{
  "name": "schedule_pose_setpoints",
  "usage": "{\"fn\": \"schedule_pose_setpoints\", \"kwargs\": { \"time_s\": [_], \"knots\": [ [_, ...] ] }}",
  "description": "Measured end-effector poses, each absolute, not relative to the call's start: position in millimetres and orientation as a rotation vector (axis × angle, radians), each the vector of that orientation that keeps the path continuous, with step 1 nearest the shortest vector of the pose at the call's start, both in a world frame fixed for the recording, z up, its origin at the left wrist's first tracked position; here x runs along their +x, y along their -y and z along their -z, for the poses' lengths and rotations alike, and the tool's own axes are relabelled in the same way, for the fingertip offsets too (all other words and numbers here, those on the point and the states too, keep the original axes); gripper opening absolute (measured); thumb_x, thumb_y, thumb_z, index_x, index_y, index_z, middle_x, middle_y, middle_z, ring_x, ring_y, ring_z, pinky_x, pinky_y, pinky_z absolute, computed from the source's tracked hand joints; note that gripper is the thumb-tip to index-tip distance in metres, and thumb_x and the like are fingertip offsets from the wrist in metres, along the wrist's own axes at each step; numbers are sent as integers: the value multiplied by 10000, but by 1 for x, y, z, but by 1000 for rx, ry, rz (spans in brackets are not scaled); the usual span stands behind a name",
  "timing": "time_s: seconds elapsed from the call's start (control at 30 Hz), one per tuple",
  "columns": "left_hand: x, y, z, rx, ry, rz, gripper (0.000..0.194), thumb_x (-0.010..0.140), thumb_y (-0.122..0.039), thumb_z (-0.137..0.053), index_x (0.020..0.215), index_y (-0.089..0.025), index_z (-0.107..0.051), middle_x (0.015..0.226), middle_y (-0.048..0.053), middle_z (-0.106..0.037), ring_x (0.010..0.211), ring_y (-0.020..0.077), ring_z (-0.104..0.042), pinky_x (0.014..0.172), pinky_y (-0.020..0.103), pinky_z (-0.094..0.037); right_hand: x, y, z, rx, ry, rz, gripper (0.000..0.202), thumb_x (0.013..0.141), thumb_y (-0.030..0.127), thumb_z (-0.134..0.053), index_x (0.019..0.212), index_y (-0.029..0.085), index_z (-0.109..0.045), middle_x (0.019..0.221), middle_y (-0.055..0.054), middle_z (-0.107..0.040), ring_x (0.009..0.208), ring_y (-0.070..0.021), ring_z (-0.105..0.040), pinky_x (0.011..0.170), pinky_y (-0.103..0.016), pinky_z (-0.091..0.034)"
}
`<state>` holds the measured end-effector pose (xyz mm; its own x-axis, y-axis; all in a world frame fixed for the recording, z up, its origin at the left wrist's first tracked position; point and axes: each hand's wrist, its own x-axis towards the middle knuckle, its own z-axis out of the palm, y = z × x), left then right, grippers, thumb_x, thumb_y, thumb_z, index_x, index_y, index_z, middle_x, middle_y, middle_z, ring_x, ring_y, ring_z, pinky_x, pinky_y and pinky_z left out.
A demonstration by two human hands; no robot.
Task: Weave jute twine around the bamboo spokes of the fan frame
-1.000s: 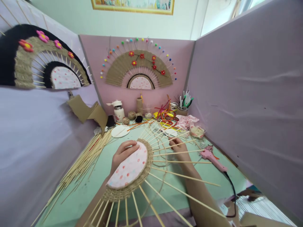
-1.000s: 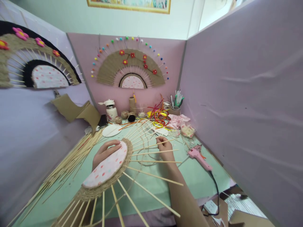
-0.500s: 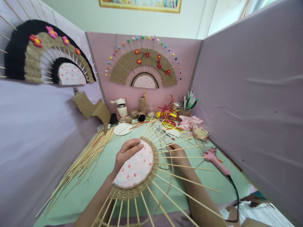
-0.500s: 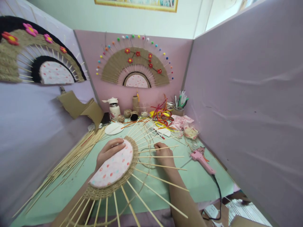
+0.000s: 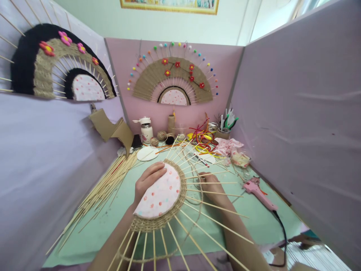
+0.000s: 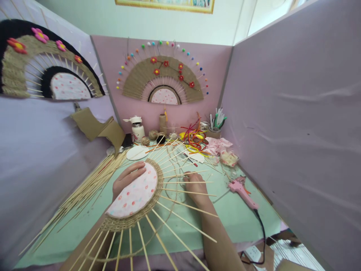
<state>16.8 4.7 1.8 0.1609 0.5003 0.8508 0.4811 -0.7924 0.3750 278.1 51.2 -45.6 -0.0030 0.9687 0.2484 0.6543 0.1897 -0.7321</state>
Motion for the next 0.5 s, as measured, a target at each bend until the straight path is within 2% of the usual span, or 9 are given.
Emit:
{"fn": "schedule_pose_setpoints", "kwargs": {
  "time_s": [0.07,0.17,0.27,0.37,0.5],
  "knots": [
    [17,-4,-2,2384,-1001,-1754,311,899,-212,-550,1190,-237,-657,1234,105,-633,1211,242,-556,1043,417,-450,281,-49,48,-1572,1755,-472,283,788,242,-541,1026,195,-687,1100,-139,-664,1049,-288,-578,915,-405,-400],
    [16,-4,-2,2390,-1005,-1737,311,904,-235,-545,1197,-230,-650,1242,117,-625,1211,244,-554,1043,424,-449,297,-42,49,-1567,1763,-393,357,818,323,-508,1115,175,-642,1180,-157,-629,1103,-301,-558,968,-431,-387],
    [16,-5,-2,2384,-1018,-1716,319,904,-255,-548,1208,-233,-642,1245,118,-620,1216,246,-547,1049,439,-442,332,-31,45,-1613,1782,-260,381,844,382,-462,1129,195,-631,1185,-151,-633,1102,-303,-559,977,-425,-385],
    [15,-6,-2,2360,-1033,-1722,326,889,-223,-570,1206,-241,-645,1242,106,-619,1216,238,-545,1053,431,-439,381,-19,39,-1839,1715,-42,475,843,450,-425,1142,141,-627,1165,-192,-638,1115,-352,-548,965,-459,-385],
    [16,-7,-3,2341,-1053,-1736,348,876,-184,-582,1214,-242,-640,1261,101,-609,1220,233,-542,1050,417,-445,439,-8,40,-2181,1634,134,564,822,536,-405,1104,114,-650,1048,-212,-672,1012,-382,-597,871,-483,-431]
  ]
}}
